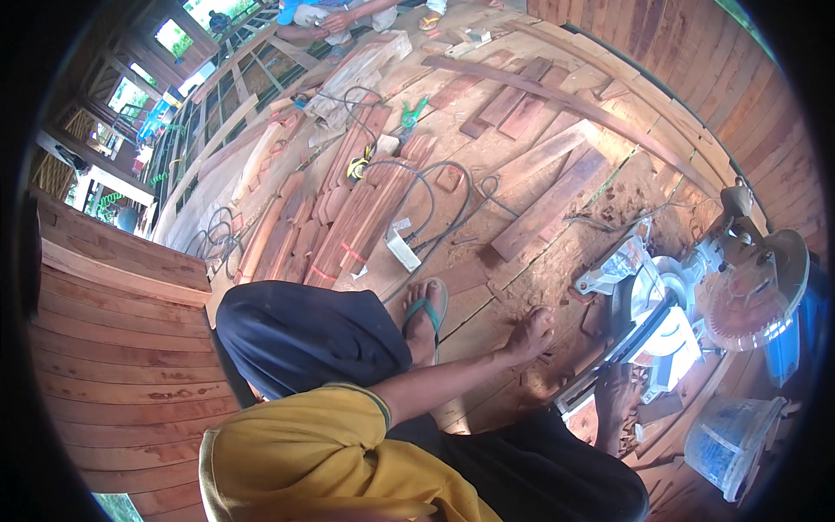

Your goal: The person positions a wooden plank on a miter saw, lowers the blade to cut the wood, and then removes the cut piece. The person repeats this process with another plank, adjusting the saw's fence between cuts.

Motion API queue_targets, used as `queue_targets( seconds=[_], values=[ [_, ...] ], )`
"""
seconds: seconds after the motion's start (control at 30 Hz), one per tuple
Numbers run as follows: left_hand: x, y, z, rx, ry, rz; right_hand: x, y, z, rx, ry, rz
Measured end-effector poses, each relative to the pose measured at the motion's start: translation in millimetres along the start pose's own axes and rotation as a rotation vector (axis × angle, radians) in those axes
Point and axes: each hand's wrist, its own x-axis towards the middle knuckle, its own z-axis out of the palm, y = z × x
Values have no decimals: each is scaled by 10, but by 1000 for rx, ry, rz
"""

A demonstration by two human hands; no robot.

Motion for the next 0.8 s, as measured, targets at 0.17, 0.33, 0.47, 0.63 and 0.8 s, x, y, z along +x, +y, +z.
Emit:
queue_targets(
  seconds=[0.17,0.33,0.47,0.63,0.8],
  values=[
    [-37,12,-6,-21,-37,-23,220,72,-66,8,147,18],
    [-100,80,-29,-28,-16,-70,353,98,-24,-5,151,51],
    [-106,62,-26,-12,18,-10,367,106,76,-69,175,58],
    [-46,-43,-47,-26,17,3,380,74,67,-31,187,70],
    [-61,-72,-26,18,-20,-94,465,-62,-83,34,115,217]
  ],
)
